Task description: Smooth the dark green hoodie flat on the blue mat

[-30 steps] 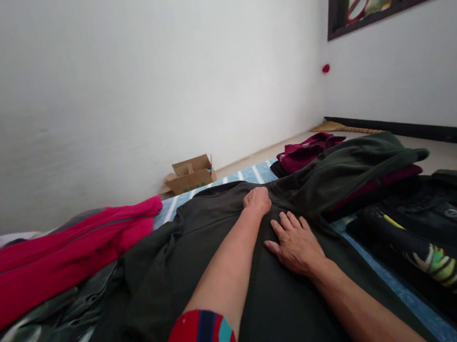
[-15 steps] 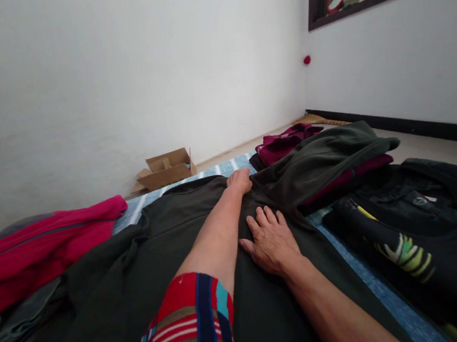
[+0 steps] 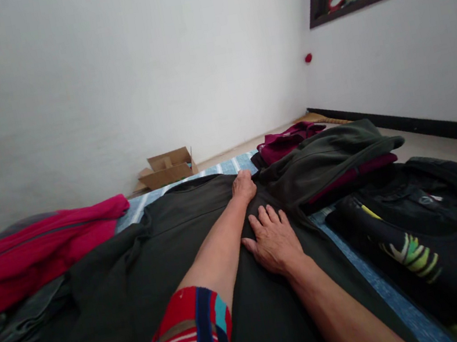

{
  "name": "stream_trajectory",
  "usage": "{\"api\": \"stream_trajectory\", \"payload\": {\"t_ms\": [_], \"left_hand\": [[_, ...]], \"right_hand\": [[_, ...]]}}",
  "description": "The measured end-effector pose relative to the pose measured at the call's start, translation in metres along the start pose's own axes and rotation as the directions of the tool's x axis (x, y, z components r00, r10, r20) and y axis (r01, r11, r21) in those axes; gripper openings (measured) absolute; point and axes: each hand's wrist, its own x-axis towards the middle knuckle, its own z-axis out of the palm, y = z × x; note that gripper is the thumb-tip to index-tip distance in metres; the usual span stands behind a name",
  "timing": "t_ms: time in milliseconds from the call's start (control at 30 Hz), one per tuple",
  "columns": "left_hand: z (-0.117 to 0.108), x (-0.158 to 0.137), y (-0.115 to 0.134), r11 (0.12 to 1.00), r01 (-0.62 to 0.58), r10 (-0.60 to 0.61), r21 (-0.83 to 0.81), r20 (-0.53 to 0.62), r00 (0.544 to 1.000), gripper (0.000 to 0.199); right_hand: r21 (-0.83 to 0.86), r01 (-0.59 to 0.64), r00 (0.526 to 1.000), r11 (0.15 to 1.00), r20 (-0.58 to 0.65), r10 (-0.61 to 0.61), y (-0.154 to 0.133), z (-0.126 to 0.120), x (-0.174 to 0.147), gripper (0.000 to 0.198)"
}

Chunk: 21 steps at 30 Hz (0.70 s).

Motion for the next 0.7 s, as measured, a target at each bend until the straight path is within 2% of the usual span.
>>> {"api": "stream_trajectory", "payload": {"t_ms": [133,267,433,567,700], "left_hand": [[-0.004,-0.015,-0.002,0.998,-0.07,0.07,-0.007,-0.014,0.997,0.039],[-0.008,-0.029,-0.008,1.0,0.008,-0.008,0.029,-0.023,1.0,0.034],[0.001,-0.029,-0.025,0.995,0.084,-0.089,0.054,0.103,0.991,0.049],[0.004,-0.023,-0.03,0.996,0.065,-0.074,0.056,0.18,0.981,0.059],[-0.001,-0.029,-0.028,0.997,0.032,-0.045,0.069,0.192,0.98,0.061]], "right_hand": [[-0.011,-0.003,1.0,1.0,-0.01,0.002,0.0,0.002,0.0,0.064],[-0.026,0.001,1.0,1.0,-0.016,-0.001,0.0,0.003,0.0,0.063],[-0.051,-0.004,1.0,0.999,-0.004,0.004,-0.001,0.002,-0.001,0.063],[-0.057,-0.004,1.0,0.998,-0.001,0.004,-0.001,0.004,-0.002,0.063],[-0.065,0.0,1.0,0.998,-0.029,-0.002,0.0,0.008,-0.002,0.061]]}}
